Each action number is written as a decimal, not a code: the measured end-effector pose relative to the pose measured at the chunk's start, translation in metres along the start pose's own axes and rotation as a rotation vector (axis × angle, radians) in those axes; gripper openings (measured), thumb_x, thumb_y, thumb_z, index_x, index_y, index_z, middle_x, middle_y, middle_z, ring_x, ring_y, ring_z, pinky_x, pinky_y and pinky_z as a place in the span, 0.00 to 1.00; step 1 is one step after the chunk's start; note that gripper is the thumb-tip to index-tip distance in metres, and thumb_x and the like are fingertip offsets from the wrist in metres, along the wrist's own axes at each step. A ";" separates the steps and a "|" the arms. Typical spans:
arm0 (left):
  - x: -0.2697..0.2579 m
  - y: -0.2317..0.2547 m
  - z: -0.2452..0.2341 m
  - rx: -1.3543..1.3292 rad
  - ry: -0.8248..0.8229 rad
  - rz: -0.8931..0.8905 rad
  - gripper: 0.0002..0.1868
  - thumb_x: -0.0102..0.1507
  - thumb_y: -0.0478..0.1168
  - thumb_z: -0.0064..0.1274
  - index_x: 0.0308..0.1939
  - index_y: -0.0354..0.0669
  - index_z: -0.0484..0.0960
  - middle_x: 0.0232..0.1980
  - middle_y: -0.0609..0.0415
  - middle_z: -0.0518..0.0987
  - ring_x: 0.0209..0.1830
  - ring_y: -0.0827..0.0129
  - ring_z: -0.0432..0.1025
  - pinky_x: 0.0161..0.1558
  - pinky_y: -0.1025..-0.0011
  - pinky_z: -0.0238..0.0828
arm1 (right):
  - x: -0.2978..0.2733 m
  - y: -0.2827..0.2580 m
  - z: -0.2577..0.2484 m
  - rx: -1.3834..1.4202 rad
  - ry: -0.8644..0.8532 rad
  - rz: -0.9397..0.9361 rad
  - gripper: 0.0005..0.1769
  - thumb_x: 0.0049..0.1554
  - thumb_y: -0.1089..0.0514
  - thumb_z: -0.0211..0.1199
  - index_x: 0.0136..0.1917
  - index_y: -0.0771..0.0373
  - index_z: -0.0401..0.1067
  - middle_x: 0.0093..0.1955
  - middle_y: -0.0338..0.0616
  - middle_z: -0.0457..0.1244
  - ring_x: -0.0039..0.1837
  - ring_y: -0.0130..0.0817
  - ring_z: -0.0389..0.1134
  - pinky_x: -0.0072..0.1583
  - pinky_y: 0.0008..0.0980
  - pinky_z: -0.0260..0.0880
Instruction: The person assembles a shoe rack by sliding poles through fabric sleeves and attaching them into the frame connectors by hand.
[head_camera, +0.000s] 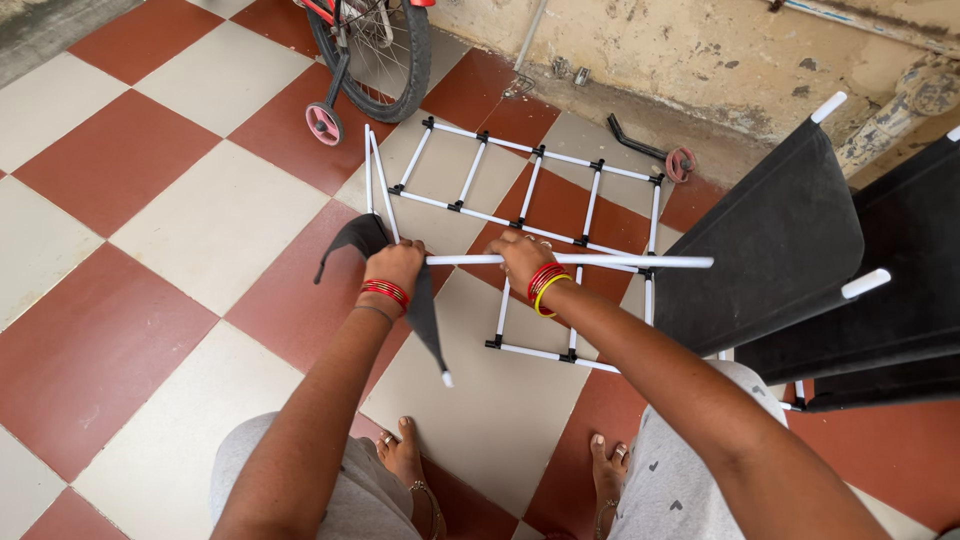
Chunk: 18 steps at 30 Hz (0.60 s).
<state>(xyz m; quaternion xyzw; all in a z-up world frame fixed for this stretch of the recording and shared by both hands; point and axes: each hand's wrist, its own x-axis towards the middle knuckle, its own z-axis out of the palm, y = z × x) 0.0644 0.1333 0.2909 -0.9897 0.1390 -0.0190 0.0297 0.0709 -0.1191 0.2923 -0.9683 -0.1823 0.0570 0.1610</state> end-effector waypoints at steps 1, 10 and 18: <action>0.003 0.006 0.002 -0.026 -0.007 -0.016 0.17 0.58 0.29 0.58 0.50 0.40 0.78 0.51 0.46 0.81 0.50 0.55 0.79 0.45 0.63 0.81 | 0.003 0.004 -0.005 -0.012 0.020 -0.014 0.16 0.59 0.65 0.58 0.58 0.50 0.74 0.56 0.39 0.66 0.56 0.40 0.70 0.61 0.47 0.68; 0.015 0.049 0.009 -0.246 0.008 -0.003 0.15 0.59 0.30 0.59 0.49 0.38 0.77 0.49 0.44 0.81 0.48 0.52 0.79 0.44 0.60 0.80 | -0.001 -0.020 -0.028 0.031 0.033 -0.184 0.18 0.56 0.46 0.66 0.58 0.50 0.70 0.56 0.38 0.68 0.55 0.41 0.71 0.60 0.53 0.63; 0.023 0.048 0.008 -0.492 0.040 0.043 0.16 0.60 0.34 0.63 0.51 0.41 0.80 0.51 0.46 0.81 0.51 0.50 0.78 0.50 0.58 0.77 | 0.012 -0.021 -0.026 0.183 0.098 -0.178 0.19 0.50 0.45 0.72 0.50 0.53 0.70 0.49 0.35 0.72 0.53 0.39 0.74 0.49 0.41 0.71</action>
